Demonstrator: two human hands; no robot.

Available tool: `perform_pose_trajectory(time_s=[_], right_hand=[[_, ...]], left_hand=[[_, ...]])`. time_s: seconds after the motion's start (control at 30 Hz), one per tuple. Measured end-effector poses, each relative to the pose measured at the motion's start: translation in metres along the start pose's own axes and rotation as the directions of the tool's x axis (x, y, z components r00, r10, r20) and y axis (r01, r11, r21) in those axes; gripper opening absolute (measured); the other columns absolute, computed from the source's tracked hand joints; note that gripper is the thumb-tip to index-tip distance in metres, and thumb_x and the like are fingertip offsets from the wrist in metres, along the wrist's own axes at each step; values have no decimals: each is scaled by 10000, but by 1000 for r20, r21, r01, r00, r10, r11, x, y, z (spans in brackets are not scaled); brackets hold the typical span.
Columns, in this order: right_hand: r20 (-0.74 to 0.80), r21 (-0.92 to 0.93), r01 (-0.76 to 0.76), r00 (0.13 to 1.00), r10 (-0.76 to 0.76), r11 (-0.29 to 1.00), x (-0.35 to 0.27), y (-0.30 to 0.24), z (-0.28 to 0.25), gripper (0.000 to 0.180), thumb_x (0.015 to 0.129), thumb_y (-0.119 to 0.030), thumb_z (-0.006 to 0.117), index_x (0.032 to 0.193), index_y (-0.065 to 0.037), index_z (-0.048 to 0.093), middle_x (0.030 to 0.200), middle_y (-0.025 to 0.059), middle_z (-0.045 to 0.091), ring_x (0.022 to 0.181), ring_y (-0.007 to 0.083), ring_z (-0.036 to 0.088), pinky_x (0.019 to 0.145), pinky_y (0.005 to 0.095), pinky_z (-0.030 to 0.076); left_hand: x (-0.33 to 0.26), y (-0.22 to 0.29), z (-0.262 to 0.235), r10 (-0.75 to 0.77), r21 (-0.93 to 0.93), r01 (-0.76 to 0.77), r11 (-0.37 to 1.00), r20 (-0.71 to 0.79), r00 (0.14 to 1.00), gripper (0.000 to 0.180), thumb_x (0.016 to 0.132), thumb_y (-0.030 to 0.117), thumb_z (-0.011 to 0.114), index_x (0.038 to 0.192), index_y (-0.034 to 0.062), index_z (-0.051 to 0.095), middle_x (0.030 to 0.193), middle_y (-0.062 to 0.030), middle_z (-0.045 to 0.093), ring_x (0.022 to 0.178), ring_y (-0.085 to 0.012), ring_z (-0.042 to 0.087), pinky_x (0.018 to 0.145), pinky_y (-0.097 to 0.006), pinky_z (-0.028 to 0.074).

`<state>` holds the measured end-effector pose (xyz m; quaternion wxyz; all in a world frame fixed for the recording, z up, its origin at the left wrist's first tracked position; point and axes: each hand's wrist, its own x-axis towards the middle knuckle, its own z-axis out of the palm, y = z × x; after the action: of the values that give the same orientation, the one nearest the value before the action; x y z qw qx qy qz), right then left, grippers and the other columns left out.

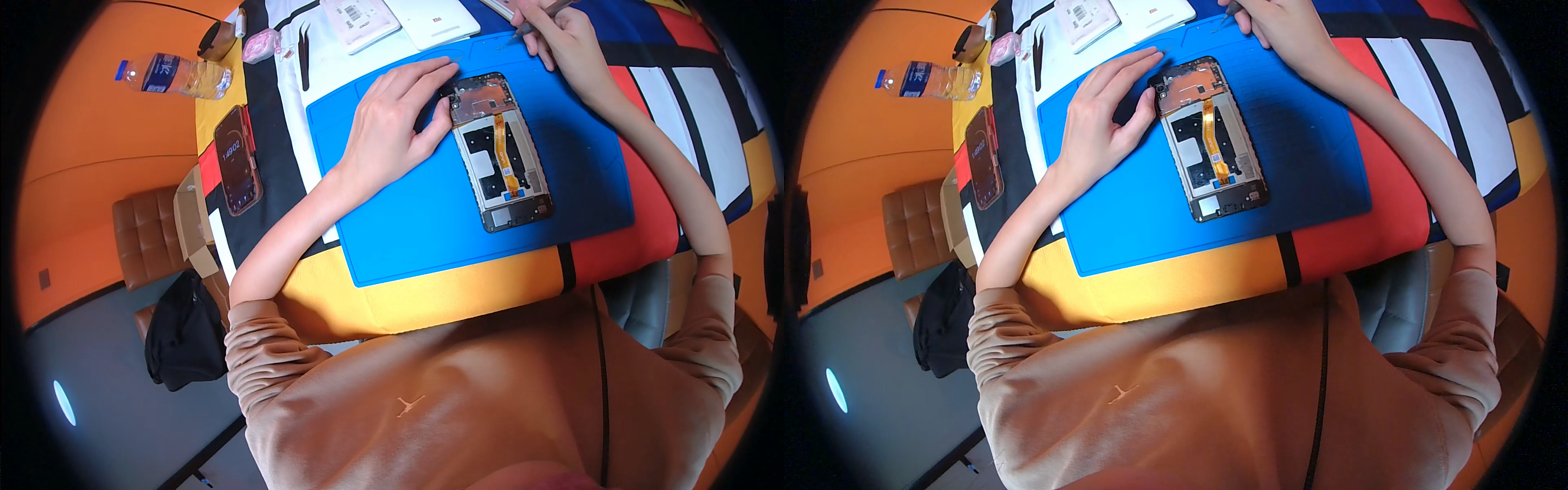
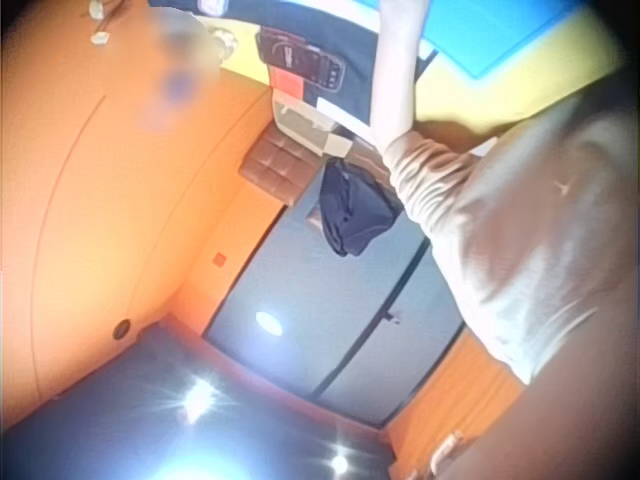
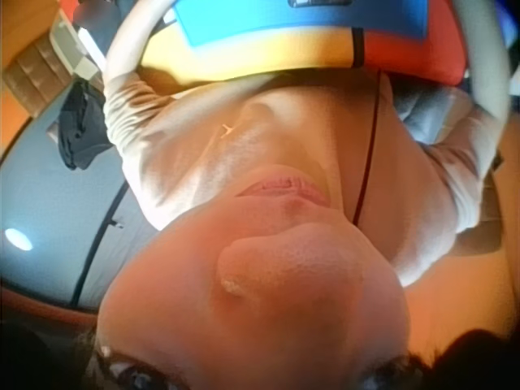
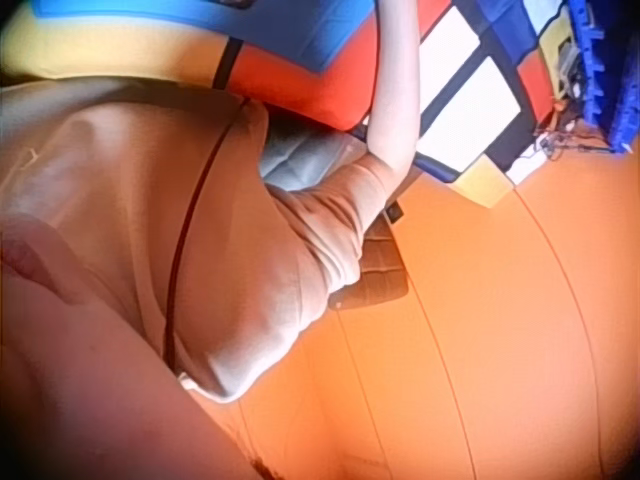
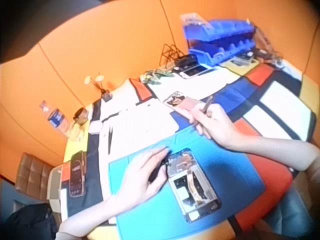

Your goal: The person uses a screwdriver to remove screws from the internal frame of a disassembled smartphone. The phone remains open on a blue mat while the person carefully unscrews components near the top edge.

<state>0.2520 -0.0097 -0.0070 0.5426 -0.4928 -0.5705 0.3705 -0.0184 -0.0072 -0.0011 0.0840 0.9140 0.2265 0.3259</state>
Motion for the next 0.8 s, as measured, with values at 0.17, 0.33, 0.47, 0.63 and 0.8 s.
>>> perform_pose_trajectory(time_s=[0.17, 0.33, 0.47, 0.63, 0.8], right_hand=[[-4, -8, 19, 1000, -19, 1000, 2, -3, 2, 333, 1084, -272, 536, 895, -23, 652, 661, 22, 612, 464, 59, 495, 448, 200, 364], [19, -17, 1, 1000, 0, 1000, 2, 1, 0, 321, 1084, -255, 531, 892, -23, 643, 699, 30, 625, 493, 63, 518, 458, 202, 385], [83, -90, 116, 991, -109, 989, 8, 16, -9, 326, 1094, -311, 512, 995, -49, 678, 712, 9, 622, 509, 40, 509, 475, 180, 366], [118, -140, 133, 986, -117, 981, 15, 37, -22, 380, 1098, -360, 501, 1059, -41, 704, 758, 15, 653, 520, 34, 529, 482, 162, 378], [161, -131, 174, 975, -152, 976, 17, 39, -22, 389, 1098, -364, 500, 1049, -37, 706, 759, 12, 659, 527, 32, 535, 480, 163, 371]], left_hand=[[0, -3, 2, -25, 20, 24, 1000, 30, 999, 284, 916, 139, 666, 1159, 2, 720, 1190, -145, 708, 1079, -305, 674, 941, -400, 542], [-2, -5, 3, -14, 34, 13, 999, 28, 1000, 256, 915, 135, 667, 1120, -4, 733, 1166, -151, 713, 1057, -306, 676, 943, -407, 537], [-3, -6, 1, -48, 21, 47, 999, 73, 996, 273, 957, 132, 615, 1181, 13, 717, 1245, -135, 698, 1136, -295, 659, 991, -400, 521], [-2, -7, 0, -70, -8, 71, 997, 76, 995, 263, 952, 67, 580, 1168, 2, 716, 1246, -136, 698, 1130, -287, 663, 987, -397, 524], [-3, -7, 2, -50, 17, 49, 999, 58, 997, 271, 931, 23, 570, 1157, -2, 717, 1243, -135, 697, 1121, -286, 665, 986, -402, 528]])
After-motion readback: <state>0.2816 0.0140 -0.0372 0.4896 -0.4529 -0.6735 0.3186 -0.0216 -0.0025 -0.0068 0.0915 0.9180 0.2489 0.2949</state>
